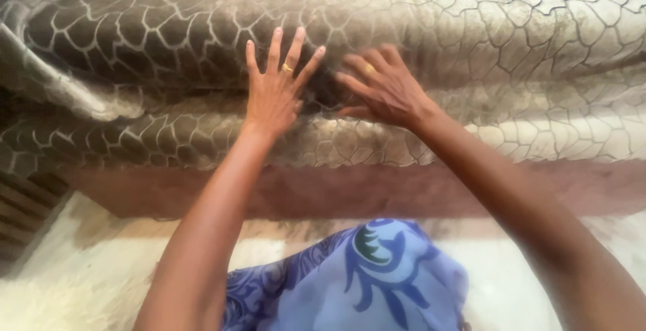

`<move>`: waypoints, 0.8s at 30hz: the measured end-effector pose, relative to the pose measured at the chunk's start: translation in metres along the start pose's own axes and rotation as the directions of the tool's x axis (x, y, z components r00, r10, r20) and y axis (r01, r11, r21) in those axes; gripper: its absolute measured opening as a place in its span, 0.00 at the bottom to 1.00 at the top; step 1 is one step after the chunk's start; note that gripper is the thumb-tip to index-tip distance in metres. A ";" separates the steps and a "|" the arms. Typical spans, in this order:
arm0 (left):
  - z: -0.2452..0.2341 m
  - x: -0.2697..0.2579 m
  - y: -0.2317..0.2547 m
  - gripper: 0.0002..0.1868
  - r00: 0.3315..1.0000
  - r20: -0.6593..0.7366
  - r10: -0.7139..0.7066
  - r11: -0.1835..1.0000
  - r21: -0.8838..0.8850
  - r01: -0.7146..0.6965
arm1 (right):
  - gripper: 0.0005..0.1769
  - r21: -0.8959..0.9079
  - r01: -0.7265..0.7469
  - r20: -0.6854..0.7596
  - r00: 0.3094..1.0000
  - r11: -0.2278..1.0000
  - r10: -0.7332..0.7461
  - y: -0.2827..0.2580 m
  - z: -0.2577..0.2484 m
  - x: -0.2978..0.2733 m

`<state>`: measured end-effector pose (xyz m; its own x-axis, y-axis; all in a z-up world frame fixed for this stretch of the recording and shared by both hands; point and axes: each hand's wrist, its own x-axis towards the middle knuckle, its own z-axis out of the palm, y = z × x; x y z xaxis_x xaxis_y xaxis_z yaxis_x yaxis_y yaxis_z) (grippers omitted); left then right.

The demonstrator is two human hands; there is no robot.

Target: The person arranges a patterned bed cover on a bed by smoothing it with their hands and tucking the edges into the space between the mattress and the headboard.

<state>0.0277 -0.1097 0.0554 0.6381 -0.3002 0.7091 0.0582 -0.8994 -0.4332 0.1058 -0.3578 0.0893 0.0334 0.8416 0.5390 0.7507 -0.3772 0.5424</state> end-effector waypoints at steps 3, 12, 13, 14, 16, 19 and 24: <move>0.021 0.005 -0.006 0.40 0.989 -0.140 0.039 0.982 0.191 -0.012 | 0.41 -0.071 0.076 0.252 0.966 0.995 -0.056 -0.002 0.004 0.035; -0.009 -0.006 -0.013 0.45 0.982 0.095 0.164 0.974 -0.173 -0.146 | 0.36 -0.140 0.063 0.198 0.980 0.988 -0.034 -0.015 0.065 -0.012; -0.012 -0.008 -0.007 0.47 0.983 0.089 0.158 0.979 -0.146 -0.144 | 0.42 -0.165 -0.040 0.090 0.994 0.986 0.055 -0.009 0.061 -0.010; -0.014 -0.011 -0.003 0.49 0.984 0.090 0.151 0.983 -0.123 -0.139 | 0.47 -0.170 -0.143 -0.018 0.990 0.975 0.142 -0.004 0.056 -0.007; -0.009 -0.003 -0.001 0.55 1.000 0.011 -0.010 0.988 -0.152 0.012 | 0.63 -0.164 -0.289 -0.088 0.957 0.943 0.277 0.009 0.049 0.010; 0.004 0.028 -0.005 0.61 0.972 0.153 -0.180 0.968 -0.146 0.203 | 0.66 -0.064 -0.369 0.144 0.916 0.927 0.374 0.043 0.040 0.033; -0.001 0.042 -0.014 0.61 0.932 0.308 -0.189 0.955 -0.162 0.247 | 0.59 -0.041 -0.293 0.059 0.954 0.955 0.295 0.057 0.046 0.041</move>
<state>0.0526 -0.1100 0.0916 0.8205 -0.0120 0.5715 0.0888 -0.9850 -0.1482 0.1809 -0.3267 0.1129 0.2920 0.7143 0.6360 0.6806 -0.6224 0.3865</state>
